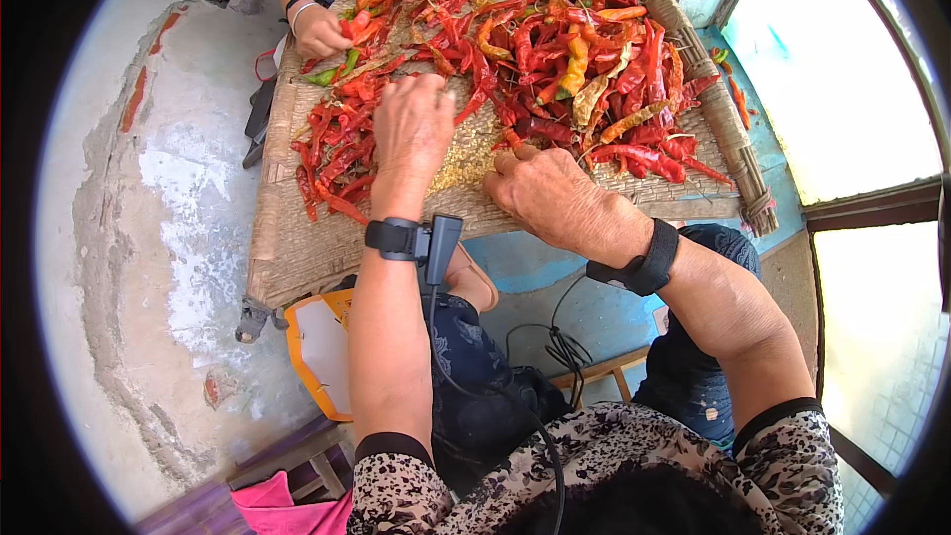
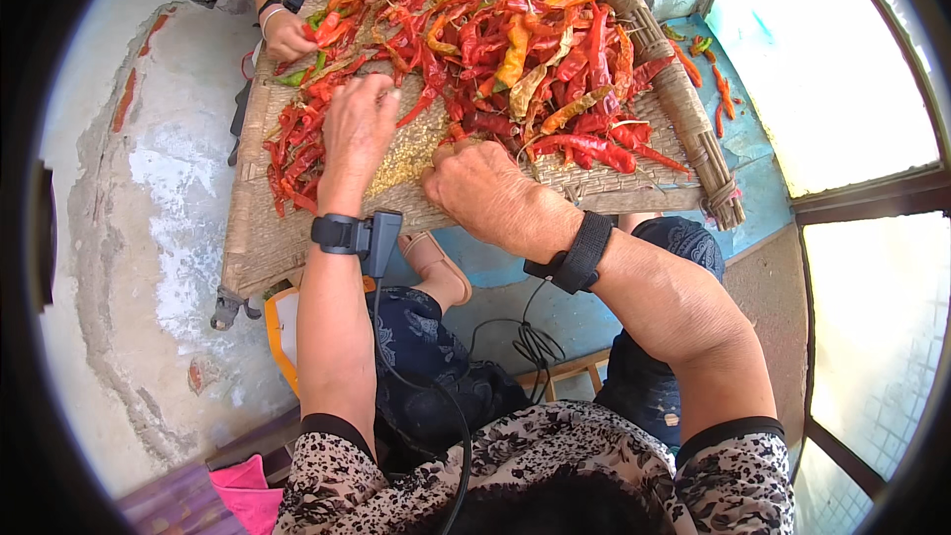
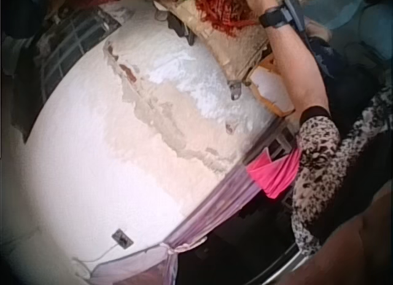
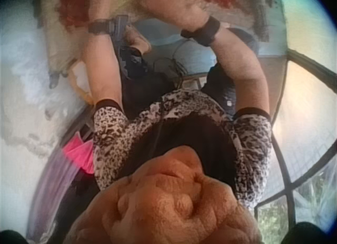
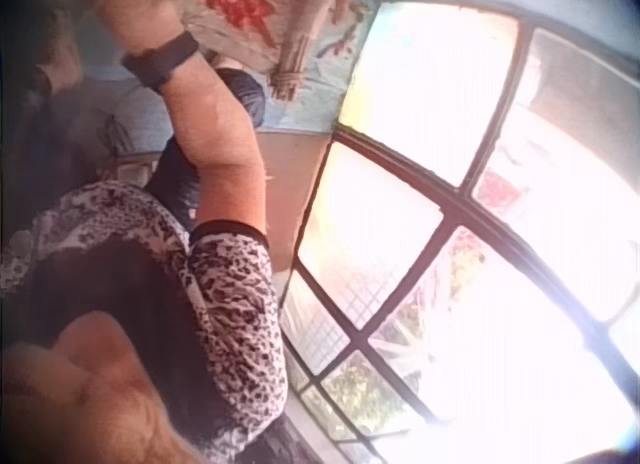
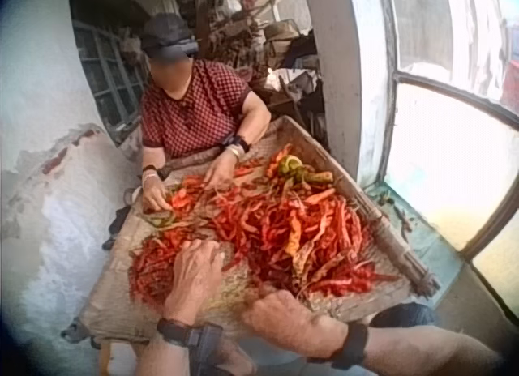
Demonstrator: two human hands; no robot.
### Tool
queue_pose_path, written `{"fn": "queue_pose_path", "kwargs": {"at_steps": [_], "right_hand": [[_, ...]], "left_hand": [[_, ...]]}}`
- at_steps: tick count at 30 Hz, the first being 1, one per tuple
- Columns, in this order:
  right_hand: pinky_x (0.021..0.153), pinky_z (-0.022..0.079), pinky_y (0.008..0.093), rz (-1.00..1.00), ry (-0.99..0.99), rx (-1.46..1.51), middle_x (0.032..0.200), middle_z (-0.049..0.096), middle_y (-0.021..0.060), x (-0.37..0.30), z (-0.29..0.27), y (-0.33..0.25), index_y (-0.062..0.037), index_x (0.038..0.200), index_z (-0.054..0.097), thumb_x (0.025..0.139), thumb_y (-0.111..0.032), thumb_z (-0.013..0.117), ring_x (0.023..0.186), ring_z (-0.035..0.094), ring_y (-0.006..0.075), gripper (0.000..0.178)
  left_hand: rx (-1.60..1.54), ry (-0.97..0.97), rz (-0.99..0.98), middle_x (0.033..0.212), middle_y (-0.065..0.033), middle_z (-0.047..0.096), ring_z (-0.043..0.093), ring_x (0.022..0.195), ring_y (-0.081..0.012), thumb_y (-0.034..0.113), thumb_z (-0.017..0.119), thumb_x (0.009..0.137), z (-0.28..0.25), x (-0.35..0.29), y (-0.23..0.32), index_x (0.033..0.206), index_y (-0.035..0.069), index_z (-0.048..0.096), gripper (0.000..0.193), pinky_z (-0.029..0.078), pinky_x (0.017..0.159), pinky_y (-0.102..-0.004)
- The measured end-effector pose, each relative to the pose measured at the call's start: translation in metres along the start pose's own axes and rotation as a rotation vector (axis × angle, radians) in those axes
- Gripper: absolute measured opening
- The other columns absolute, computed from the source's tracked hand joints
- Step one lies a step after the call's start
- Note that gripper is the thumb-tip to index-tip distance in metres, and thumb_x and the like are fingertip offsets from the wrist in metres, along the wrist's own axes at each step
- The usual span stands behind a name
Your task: The person sorts through a pile of red and green chili peppers on a woven tray, picking up individual peppers to pull off their stems and break them open to release seeds.
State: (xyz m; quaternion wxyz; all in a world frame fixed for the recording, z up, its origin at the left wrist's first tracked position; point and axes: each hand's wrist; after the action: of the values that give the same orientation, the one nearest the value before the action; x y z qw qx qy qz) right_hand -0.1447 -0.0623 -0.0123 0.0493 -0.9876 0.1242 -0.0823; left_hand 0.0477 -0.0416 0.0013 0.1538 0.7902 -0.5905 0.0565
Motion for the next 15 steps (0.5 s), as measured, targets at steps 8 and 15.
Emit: {"fn": "queue_pose_path", "kwargs": {"at_steps": [8,15], "right_hand": [[0.07,0.054,0.0354,0.022,-0.009,0.04,0.095,0.062,0.0127,0.001,0.001,-0.002,-0.0027,0.093,0.063,0.076,-0.008,0.063,0.094,0.064,0.0273,0.019],[0.062,0.051,0.0308,0.005,0.138,-0.024,0.086,0.065,0.0097,-0.007,0.006,0.004,-0.0069,0.085,0.067,0.073,-0.011,0.065,0.078,0.067,0.0205,0.012]], "left_hand": [[0.034,-0.078,0.075,0.088,-0.0206,0.062,0.06,0.089,-0.0368,0.02,0.061,0.085,0.022,0.004,0.004,0.091,-0.001,0.061,0.022,0.047,0.073,-0.0458],[-0.222,-0.236,0.099,0.078,-0.0188,0.064,0.063,0.075,-0.0354,0.02,0.059,0.087,-0.015,-0.013,-0.002,0.086,0.002,0.06,0.019,0.047,0.066,-0.0442]]}}
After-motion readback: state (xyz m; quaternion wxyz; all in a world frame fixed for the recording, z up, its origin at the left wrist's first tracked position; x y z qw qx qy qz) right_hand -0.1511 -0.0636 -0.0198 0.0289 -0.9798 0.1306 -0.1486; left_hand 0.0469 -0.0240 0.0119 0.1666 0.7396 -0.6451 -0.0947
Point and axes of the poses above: each hand's wrist, its own x-axis towards the middle knuckle, its own z-axis out of the palm, y = z × x
